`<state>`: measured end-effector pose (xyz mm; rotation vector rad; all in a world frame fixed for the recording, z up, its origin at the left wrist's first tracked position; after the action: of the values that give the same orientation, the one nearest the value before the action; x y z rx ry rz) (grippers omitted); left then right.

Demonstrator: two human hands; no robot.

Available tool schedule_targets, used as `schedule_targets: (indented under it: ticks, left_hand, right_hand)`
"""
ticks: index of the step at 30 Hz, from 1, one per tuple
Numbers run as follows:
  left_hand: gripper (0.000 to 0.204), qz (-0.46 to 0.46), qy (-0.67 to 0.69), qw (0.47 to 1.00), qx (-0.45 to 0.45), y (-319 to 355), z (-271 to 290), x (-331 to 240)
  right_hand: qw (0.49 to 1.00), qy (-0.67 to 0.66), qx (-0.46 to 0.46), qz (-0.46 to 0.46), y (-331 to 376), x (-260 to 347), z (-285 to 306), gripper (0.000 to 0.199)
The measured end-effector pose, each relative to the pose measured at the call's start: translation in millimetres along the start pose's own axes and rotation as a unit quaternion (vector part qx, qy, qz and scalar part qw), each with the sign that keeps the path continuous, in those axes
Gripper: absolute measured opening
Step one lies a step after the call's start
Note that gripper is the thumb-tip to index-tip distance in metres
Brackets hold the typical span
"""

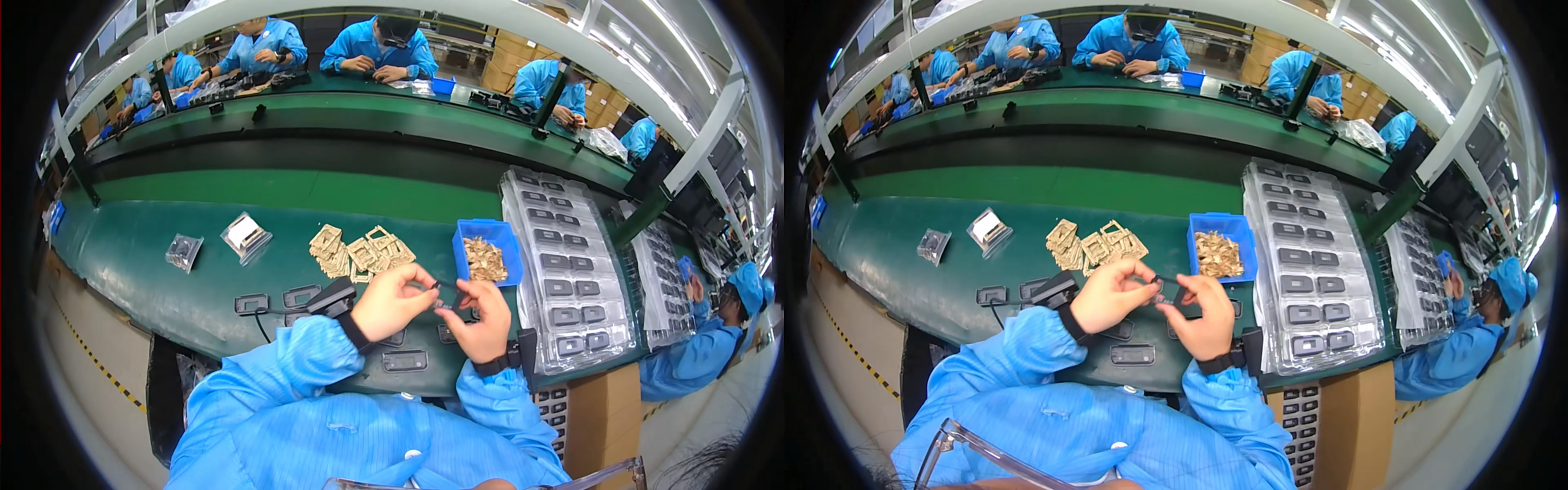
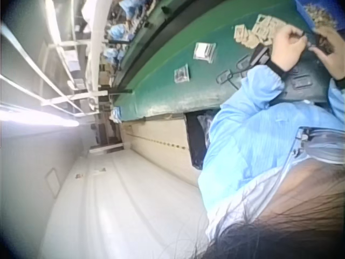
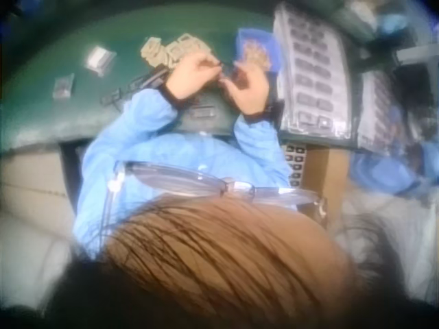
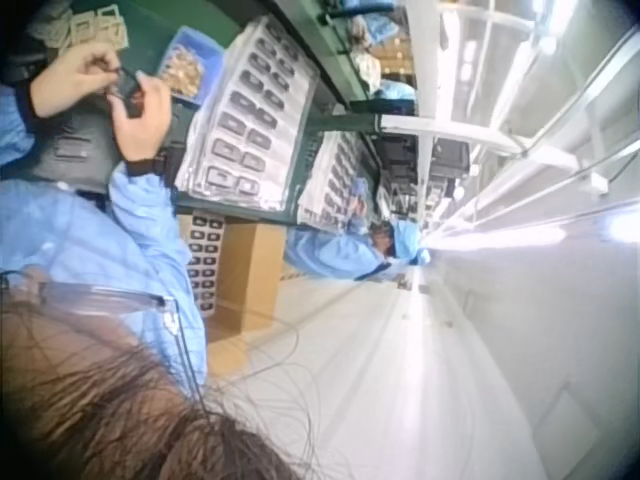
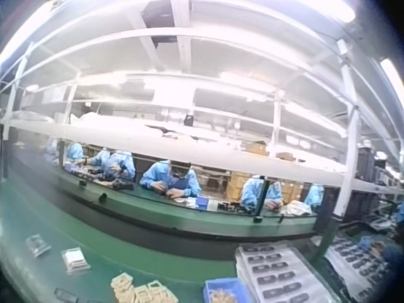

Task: Assembling plastic frames by inserting small components into them at an industrial workstation.

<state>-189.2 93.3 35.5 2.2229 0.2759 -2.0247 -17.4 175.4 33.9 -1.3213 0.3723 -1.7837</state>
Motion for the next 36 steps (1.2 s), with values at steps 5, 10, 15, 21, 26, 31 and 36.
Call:
schedule_targets:
  ticks: [5, 10, 15, 21, 26, 31, 36]
  left_hand:
    - [0.017, 0.073, 0.043, 0.996, 0.017, 53.0, 17.7, 9.0]
    - [0.024, -0.011, -0.284, 0.959, -0.014, 89.8, 36.8, -13.7]
    - [0.032, -0.143, -0.413, 0.898, 0.047, 107.5, 39.7, 16.4]
    - [0.041, -0.194, -0.452, 0.870, 0.040, 106.8, 32.7, 28.0]
    - [0.040, -0.237, -0.489, 0.838, 0.052, 105.8, 30.0, 31.4]
    - [0.034, -0.249, -0.543, 0.800, 0.061, 107.4, 28.3, 36.8]
    - [0.033, -0.244, -0.526, 0.812, 0.064, 104.6, 29.8, 36.0]
  right_hand:
    - [0.993, -0.040, 0.109, -0.038, 19.3, 25.0, -2.2, 0.045]
    - [0.974, -0.014, 0.217, -0.059, 31.6, 22.6, 8.7, 0.036]
    - [0.955, -0.018, 0.279, -0.100, 48.6, 15.6, -6.0, 0.036]
    - [0.943, 0.018, 0.325, -0.066, 40.4, 21.3, -17.4, 0.040]
    - [0.937, 0.022, 0.341, -0.077, 36.3, 20.4, -17.4, 0.041]
    - [0.934, 0.015, 0.351, -0.071, 35.0, 18.8, -17.9, 0.042]
    - [0.942, 0.026, 0.330, -0.062, 41.4, 20.8, -13.8, 0.048]
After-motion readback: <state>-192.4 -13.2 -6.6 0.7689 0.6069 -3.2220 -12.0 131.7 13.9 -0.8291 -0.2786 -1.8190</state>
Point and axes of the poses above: each hand's wrist, its own y-axis away from the middle knuckle, its own z-axis out of the back of the hand, x = y × z, the point moved 2 cm from there along -y, towards the middle knuckle, and after that the axes turned 2 degrees about y, right-handed, at the moved point
